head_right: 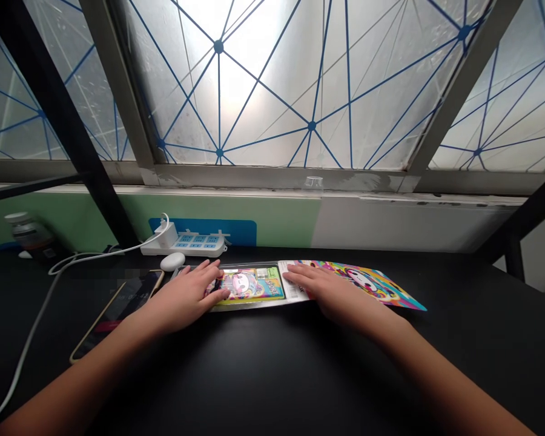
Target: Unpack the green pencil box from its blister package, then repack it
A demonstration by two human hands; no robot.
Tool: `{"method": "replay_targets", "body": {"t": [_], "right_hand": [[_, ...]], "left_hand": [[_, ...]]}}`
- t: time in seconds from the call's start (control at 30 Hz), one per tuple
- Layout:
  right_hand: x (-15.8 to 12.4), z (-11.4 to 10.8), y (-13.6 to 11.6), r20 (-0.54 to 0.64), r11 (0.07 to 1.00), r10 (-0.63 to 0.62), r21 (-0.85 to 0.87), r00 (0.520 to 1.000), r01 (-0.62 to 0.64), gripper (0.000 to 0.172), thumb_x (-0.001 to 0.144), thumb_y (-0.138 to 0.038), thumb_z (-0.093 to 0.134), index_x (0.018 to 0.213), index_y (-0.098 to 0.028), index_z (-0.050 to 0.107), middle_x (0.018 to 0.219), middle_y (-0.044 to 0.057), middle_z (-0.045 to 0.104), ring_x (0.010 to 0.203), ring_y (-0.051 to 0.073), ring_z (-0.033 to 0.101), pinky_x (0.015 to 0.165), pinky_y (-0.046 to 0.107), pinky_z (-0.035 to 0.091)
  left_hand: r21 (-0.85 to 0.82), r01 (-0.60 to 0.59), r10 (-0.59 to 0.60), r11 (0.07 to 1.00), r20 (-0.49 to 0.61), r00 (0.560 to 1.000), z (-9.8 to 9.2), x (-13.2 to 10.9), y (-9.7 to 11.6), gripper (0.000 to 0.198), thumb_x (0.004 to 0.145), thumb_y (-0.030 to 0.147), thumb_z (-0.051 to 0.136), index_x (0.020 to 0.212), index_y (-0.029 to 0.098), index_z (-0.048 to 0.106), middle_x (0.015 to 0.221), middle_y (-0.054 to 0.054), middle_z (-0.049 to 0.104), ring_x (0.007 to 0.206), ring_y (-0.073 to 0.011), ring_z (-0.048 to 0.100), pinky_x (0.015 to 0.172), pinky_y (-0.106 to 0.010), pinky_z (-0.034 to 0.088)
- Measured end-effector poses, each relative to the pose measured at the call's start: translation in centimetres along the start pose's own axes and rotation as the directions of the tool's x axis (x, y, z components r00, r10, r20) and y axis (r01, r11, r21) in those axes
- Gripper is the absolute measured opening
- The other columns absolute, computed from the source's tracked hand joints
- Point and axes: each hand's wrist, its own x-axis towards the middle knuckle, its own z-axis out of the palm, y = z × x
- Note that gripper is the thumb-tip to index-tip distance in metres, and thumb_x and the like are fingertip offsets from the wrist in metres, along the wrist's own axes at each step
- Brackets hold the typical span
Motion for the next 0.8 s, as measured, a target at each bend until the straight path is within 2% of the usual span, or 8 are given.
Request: {"method": "replay_targets", "body": {"t": [0.2,0.33,0.43,0.5,0.57,0.6,0.67,0.8], "right_hand": [[-0.5,-2.8,1.4,-0.084,0.986,0.063,-0.149,0.995,-0.075,0.078,0.076,0.0,0.04,0.147,-0.032,0.05,0.148,-0.001,0.054,0.13,0.026,0.057,0.11,0.048,0.045],[-1.4,-4.0,-2.3,-0.252,0.983,0.046,-0.162,0.967,-0.089,0.075,0.078,-0.004,0.042,0.148,-0.03,0.049,0.146,0.001,0.057,0.126,0.027,0.06,0.106,0.048,0.05],[-2.5,-2.0,-8.4,-0.32,0.985,-0.078,-0.172,0.944,0.024,0.072,0.082,-0.004,0.04,0.149,-0.03,0.048,0.146,0.005,0.057,0.129,0.028,0.058,0.107,0.048,0.049],[-3.0,1.0,-12.6,-0.241,0.962,-0.236,-0.193,0.941,0.192,0.064,0.087,-0.009,0.044,0.149,-0.026,0.047,0.144,0.009,0.058,0.127,0.031,0.059,0.105,0.048,0.051],[-2.9,4.4,-15.6,-0.194,0.898,-0.428,-0.201,0.883,0.391,0.048,0.095,-0.019,0.046,0.142,-0.023,0.053,0.13,0.011,0.069,0.113,0.031,0.068,0.098,0.046,0.055],[-2.6,5.9,-16.6,-0.235,0.887,-0.455,-0.207,0.859,0.413,0.041,0.098,-0.021,0.044,0.135,-0.023,0.058,0.12,0.009,0.074,0.104,0.03,0.072,0.094,0.044,0.057],[-1.5,8.0,-17.7,-0.162,0.867,-0.486,-0.213,0.859,0.451,0.035,0.101,-0.028,0.044,0.131,-0.021,0.061,0.124,0.01,0.072,0.106,0.031,0.071,0.09,0.043,0.058],[1.3,6.9,-17.6,-0.023,0.914,-0.403,0.048,0.915,0.403,0.061,0.096,-0.059,0.05,0.143,-0.02,0.051,0.146,0.013,0.056,0.133,0.034,0.052,0.111,0.049,0.042]], "left_hand": [[-0.032,-0.012,0.012,0.999,-0.006,1.0,-0.1,0.0,0.1,0.058,0.098,0.064,0.036,0.134,0.024,0.057,0.161,-0.012,0.032,0.151,-0.0367,0.022,0.116,-0.063,0.025],[-0.032,-0.039,0.039,0.999,-0.015,0.999,0.2,0.0,0.3,0.06,0.099,0.061,0.033,0.142,0.023,0.052,0.161,-0.012,0.031,0.151,-0.0361,0.022,0.116,-0.061,0.024],[0.001,-0.051,0.051,0.999,-0.032,0.998,0.5,0.0,0.5,0.06,0.101,0.057,0.031,0.148,0.023,0.047,0.161,-0.011,0.032,0.15,-0.0353,0.023,0.116,-0.06,0.025],[0.015,-0.065,0.065,0.998,-0.04,0.997,0.5,-0.1,0.6,0.06,0.101,0.057,0.032,0.148,0.024,0.047,0.16,-0.01,0.036,0.149,-0.0357,0.028,0.115,-0.059,0.027],[0.02,-0.086,0.087,0.996,-0.052,0.995,0.5,-0.2,0.7,0.059,0.1,0.057,0.034,0.147,0.026,0.048,0.158,-0.01,0.039,0.147,-0.0359,0.032,0.114,-0.058,0.03],[0.023,-0.094,0.096,0.995,-0.061,0.994,0.4,-0.2,0.7,0.058,0.1,0.057,0.034,0.147,0.026,0.049,0.158,-0.01,0.04,0.146,-0.0358,0.034,0.113,-0.057,0.031],[0.027,-0.111,0.113,0.993,-0.08,0.99,0.4,-0.3,1.0,0.057,0.1,0.056,0.035,0.146,0.026,0.05,0.157,-0.01,0.041,0.145,-0.0354,0.035,0.112,-0.056,0.032],[0.048,-0.14,0.143,0.989,-0.088,0.986,0.6,-0.4,1.6,0.055,0.101,0.053,0.036,0.146,0.024,0.05,0.157,-0.01,0.042,0.145,-0.0345,0.036,0.112,-0.055,0.032]]}}
